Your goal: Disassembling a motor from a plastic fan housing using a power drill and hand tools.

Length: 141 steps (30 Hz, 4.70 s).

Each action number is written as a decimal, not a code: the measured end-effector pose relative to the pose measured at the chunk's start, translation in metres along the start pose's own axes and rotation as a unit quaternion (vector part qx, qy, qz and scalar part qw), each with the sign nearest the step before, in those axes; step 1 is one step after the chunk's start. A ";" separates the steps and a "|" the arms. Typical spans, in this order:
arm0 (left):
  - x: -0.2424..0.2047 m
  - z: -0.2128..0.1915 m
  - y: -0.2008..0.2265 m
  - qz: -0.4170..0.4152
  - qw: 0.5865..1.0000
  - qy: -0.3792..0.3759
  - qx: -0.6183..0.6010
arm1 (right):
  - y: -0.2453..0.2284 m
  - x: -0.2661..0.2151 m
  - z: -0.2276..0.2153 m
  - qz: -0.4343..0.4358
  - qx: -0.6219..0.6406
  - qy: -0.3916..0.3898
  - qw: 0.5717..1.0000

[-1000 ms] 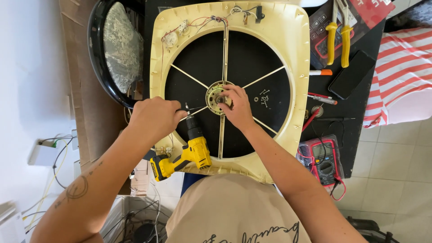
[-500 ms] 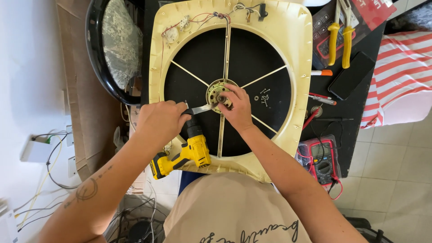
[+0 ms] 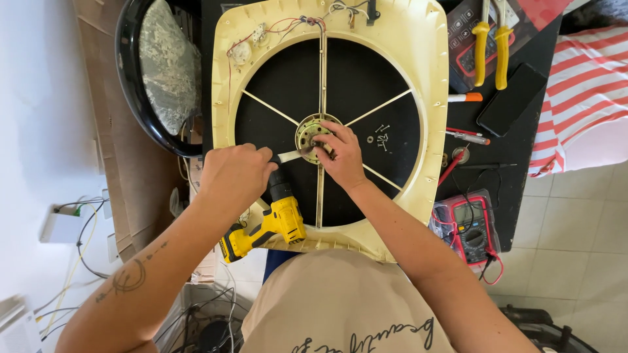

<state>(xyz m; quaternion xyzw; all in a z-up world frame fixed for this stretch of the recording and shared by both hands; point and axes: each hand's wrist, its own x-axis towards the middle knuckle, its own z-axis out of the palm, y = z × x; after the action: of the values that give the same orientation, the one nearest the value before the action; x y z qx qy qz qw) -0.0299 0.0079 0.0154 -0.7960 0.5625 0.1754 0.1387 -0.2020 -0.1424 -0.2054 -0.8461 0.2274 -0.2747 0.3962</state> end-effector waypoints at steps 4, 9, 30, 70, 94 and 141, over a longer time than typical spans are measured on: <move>0.005 -0.004 0.002 -0.004 1.000 -0.012 0.002 | 0.002 0.000 -0.001 0.000 0.012 -0.001 1.000; 0.024 -0.015 -0.003 -0.002 0.999 -0.052 0.003 | 0.010 0.003 -0.005 -0.011 0.070 -0.010 0.997; 0.045 0.044 -0.072 0.111 0.992 0.027 0.052 | 0.013 0.005 -0.006 -0.007 0.140 -0.016 0.990; -0.082 0.220 0.025 -0.228 0.885 0.151 -0.378 | -0.043 -0.105 -0.067 0.174 0.013 -0.259 0.950; -0.081 0.151 0.009 -0.209 0.827 -0.194 -0.485 | -0.032 -0.127 -0.124 0.276 -0.103 -0.158 0.942; -0.240 0.316 -0.045 -0.101 0.345 0.064 -0.931 | -0.125 -0.078 -0.050 0.517 0.019 -0.259 0.816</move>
<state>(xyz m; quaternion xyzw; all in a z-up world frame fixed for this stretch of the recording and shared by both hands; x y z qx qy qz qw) -0.0996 0.3580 -0.1633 -0.4720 -0.0409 0.5195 -0.7111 -0.2713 -0.0501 -0.1012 -0.6362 0.5153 0.1958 0.5397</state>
